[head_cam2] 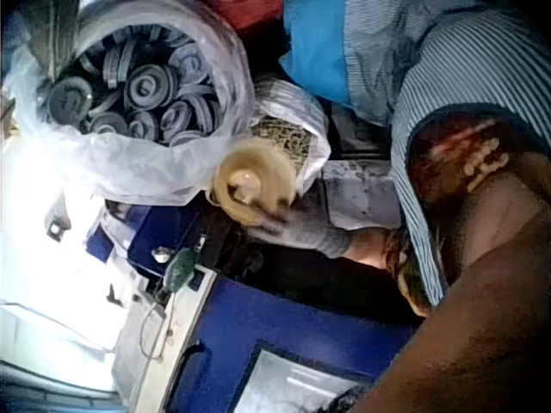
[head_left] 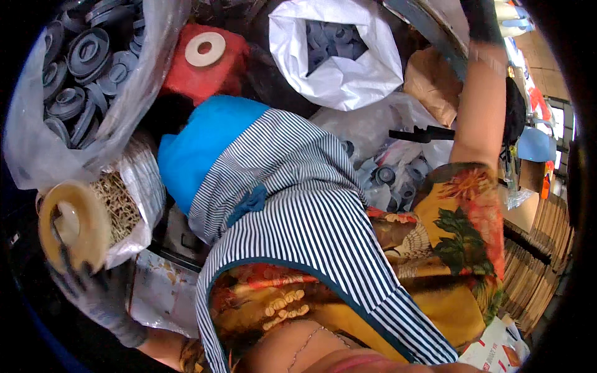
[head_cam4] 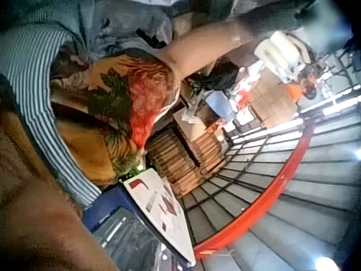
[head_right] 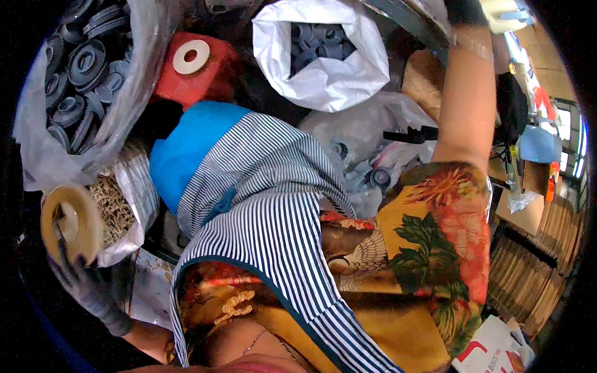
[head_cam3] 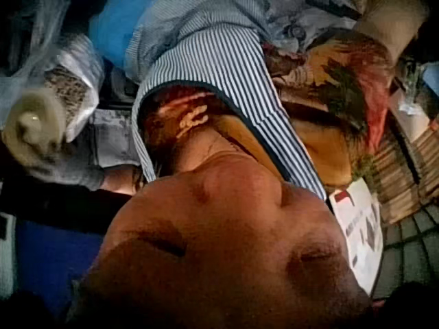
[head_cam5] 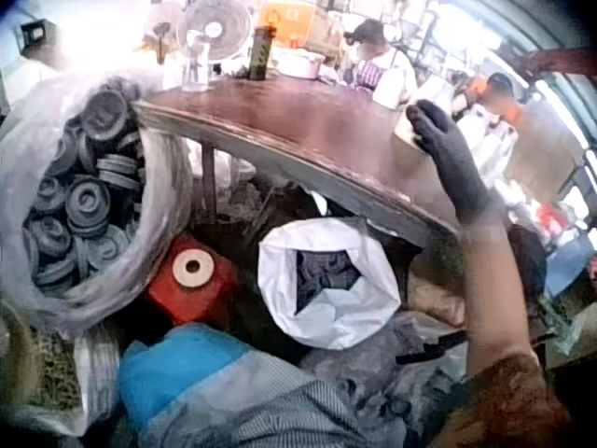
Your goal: The person repeatedly picks up a beige plastic container and a grey lid, aligns them, and presses the lid onto the container to secure it. The person then places the assembled container into a white bag filled with packing material. This process is repeated multiple times with different containers.
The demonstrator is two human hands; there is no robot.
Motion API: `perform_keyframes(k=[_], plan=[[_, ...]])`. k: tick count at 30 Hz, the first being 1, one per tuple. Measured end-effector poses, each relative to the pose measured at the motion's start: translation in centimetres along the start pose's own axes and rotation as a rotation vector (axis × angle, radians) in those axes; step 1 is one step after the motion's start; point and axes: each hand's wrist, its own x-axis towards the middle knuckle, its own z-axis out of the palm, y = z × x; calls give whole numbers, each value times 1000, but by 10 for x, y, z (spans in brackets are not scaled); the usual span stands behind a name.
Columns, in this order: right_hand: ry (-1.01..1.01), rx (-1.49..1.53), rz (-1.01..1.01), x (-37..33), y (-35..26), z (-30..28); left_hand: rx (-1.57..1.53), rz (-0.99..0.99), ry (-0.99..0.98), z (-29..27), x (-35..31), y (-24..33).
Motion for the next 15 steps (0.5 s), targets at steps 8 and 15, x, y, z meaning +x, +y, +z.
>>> perform_keyframes(k=[8,15], plan=[[-1243,-670,500,-285,77,64,-632,811,-211,-4,50,220],[-1284,-926,986,-520,270,28,-1235,-546,383,29,76,201]])
